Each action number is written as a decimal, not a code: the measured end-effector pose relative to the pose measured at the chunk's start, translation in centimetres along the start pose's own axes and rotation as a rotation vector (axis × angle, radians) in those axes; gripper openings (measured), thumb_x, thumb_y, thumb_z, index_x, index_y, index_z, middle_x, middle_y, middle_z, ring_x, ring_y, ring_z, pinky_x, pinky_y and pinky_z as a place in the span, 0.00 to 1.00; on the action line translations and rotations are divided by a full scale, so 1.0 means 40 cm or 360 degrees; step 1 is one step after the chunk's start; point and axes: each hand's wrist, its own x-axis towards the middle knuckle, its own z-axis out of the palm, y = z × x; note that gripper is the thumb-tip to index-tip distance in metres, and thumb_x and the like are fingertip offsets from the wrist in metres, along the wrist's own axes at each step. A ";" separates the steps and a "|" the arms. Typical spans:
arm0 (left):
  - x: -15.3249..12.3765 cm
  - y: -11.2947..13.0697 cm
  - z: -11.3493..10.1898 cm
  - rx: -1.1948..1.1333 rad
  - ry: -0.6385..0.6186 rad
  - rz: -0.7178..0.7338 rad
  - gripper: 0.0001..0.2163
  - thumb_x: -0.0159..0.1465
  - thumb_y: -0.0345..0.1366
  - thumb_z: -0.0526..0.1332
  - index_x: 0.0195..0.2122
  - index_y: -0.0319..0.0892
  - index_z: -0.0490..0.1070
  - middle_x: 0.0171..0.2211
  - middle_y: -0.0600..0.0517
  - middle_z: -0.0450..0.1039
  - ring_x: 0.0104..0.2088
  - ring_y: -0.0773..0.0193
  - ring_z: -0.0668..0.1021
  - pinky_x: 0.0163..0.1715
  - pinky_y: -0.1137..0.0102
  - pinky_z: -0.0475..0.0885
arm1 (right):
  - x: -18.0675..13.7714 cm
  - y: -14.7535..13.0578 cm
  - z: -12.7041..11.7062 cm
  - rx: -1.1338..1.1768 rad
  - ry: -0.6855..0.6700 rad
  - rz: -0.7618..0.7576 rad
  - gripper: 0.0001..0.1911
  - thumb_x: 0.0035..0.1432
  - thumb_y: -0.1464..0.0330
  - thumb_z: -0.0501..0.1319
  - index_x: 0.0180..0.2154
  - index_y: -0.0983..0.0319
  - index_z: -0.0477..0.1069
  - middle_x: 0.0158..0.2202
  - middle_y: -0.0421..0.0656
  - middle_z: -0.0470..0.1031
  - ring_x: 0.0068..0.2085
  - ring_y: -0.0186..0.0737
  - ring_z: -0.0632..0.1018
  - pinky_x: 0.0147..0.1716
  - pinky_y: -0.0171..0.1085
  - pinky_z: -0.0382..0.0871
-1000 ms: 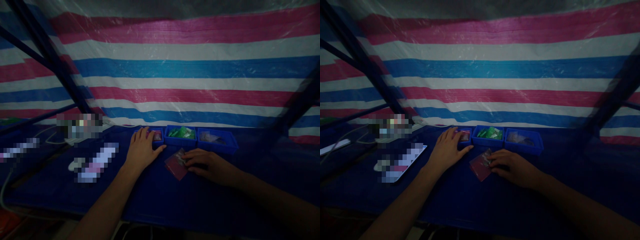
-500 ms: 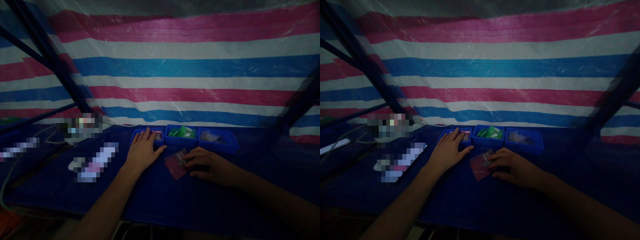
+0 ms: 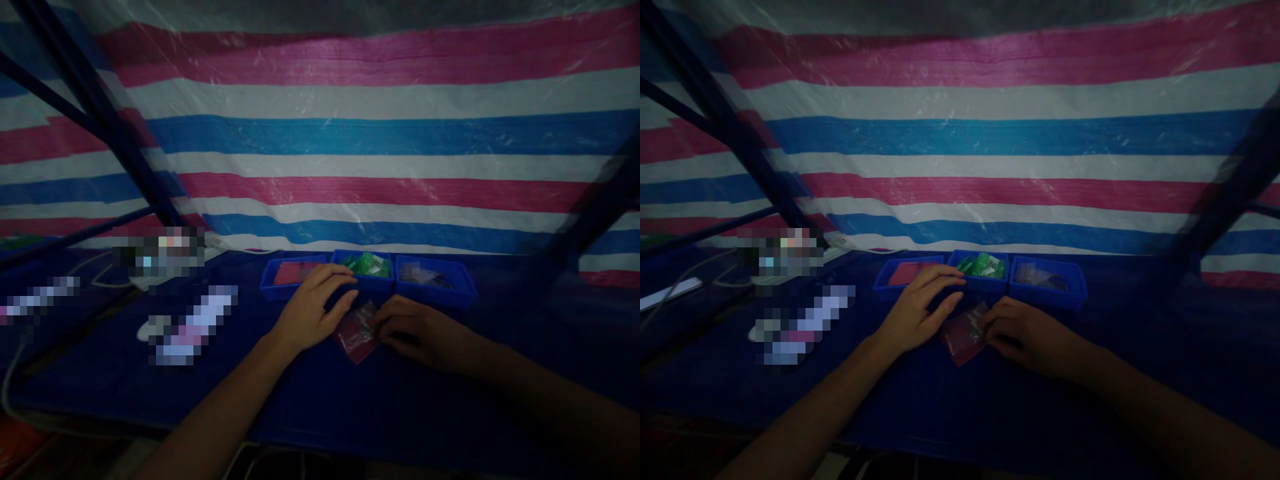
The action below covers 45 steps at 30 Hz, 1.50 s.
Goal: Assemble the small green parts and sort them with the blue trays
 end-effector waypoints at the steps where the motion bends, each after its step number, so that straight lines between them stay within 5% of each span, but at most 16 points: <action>1: -0.001 0.001 0.002 -0.0060 -0.0018 0.0012 0.12 0.74 0.40 0.57 0.53 0.45 0.75 0.56 0.44 0.75 0.59 0.54 0.75 0.62 0.54 0.70 | 0.000 -0.002 -0.001 0.0028 0.0014 0.0027 0.08 0.68 0.72 0.60 0.45 0.57 0.77 0.50 0.46 0.80 0.51 0.45 0.77 0.52 0.47 0.73; 8: -0.007 0.002 0.018 -0.0383 -0.0246 0.0061 0.23 0.63 0.47 0.70 0.57 0.46 0.74 0.54 0.45 0.78 0.56 0.51 0.78 0.58 0.56 0.73 | -0.006 0.020 -0.005 0.0321 0.0278 0.0410 0.05 0.68 0.67 0.60 0.42 0.57 0.76 0.44 0.43 0.80 0.45 0.43 0.80 0.49 0.43 0.74; 12: -0.006 -0.001 0.029 -0.0387 -0.0278 -0.0031 0.13 0.69 0.45 0.65 0.49 0.45 0.79 0.46 0.46 0.81 0.45 0.57 0.81 0.48 0.62 0.76 | -0.006 0.030 -0.004 0.0476 0.0378 0.0567 0.10 0.70 0.61 0.60 0.41 0.58 0.76 0.40 0.42 0.80 0.42 0.42 0.80 0.45 0.40 0.74; 21: 0.007 0.014 0.040 -0.0366 -0.0017 -0.0129 0.12 0.70 0.43 0.63 0.48 0.44 0.79 0.40 0.48 0.82 0.40 0.59 0.82 0.44 0.64 0.75 | 0.003 0.022 0.008 0.0736 0.0502 0.0650 0.13 0.62 0.57 0.69 0.45 0.56 0.81 0.45 0.42 0.83 0.46 0.44 0.82 0.50 0.43 0.75; 25: 0.015 0.018 0.046 -0.0537 0.0045 -0.0345 0.25 0.61 0.46 0.73 0.57 0.46 0.73 0.44 0.50 0.83 0.42 0.57 0.83 0.48 0.62 0.76 | 0.002 0.042 0.011 0.0968 0.0686 0.0876 0.13 0.60 0.56 0.71 0.42 0.55 0.82 0.41 0.41 0.85 0.42 0.44 0.84 0.47 0.43 0.77; 28: 0.015 0.005 0.054 -0.0589 -0.0011 -0.0412 0.13 0.66 0.45 0.68 0.46 0.44 0.79 0.42 0.50 0.83 0.41 0.57 0.83 0.45 0.62 0.76 | 0.003 0.050 0.012 0.1142 0.0808 0.0940 0.15 0.58 0.55 0.72 0.43 0.56 0.82 0.43 0.43 0.86 0.45 0.47 0.84 0.51 0.46 0.76; 45: 0.012 -0.006 0.059 -0.0552 -0.0080 -0.0490 0.10 0.68 0.43 0.65 0.41 0.42 0.80 0.38 0.51 0.82 0.37 0.62 0.81 0.38 0.68 0.72 | 0.006 0.034 0.007 0.0970 0.0772 0.1004 0.14 0.56 0.56 0.73 0.41 0.55 0.83 0.43 0.41 0.86 0.44 0.47 0.85 0.49 0.43 0.78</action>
